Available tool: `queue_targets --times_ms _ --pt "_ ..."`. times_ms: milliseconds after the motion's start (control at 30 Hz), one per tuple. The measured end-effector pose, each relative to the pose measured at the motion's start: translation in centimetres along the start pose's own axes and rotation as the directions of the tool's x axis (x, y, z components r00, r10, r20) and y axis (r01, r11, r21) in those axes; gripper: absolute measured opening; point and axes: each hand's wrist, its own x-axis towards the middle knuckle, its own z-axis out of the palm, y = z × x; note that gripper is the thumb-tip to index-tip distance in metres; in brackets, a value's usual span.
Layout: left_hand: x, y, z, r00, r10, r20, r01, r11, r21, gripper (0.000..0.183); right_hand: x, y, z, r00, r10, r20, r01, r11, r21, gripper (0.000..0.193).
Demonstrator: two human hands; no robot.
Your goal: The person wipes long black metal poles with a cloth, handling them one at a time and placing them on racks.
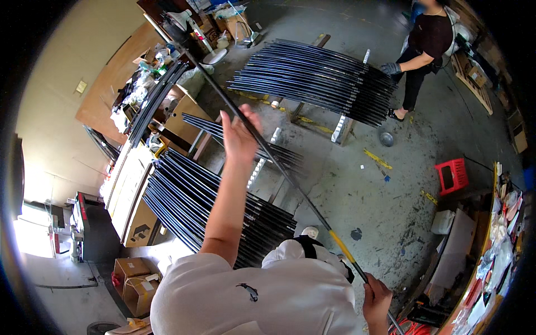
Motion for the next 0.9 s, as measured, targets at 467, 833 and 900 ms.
queue_targets --times_ms 467,833,900 --pt "0.8 0.8 0.0 0.986 -0.16 0.04 0.164 0.98 -0.114 0.038 -1.8 -2.4 -1.0 0.834 0.313 0.455 -0.448 0.865 0.227 0.025" --pt "-12.5 -8.3 4.1 0.936 -0.34 -0.095 0.337 0.941 -0.042 0.038 3.2 -3.5 2.3 0.949 0.183 0.258 -0.245 0.941 0.235 0.035" --pt "-13.9 -9.0 3.6 0.946 -0.31 -0.095 0.309 0.951 -0.028 0.038 3.6 -3.1 2.4 0.963 0.141 0.229 -0.184 0.966 0.181 0.039"
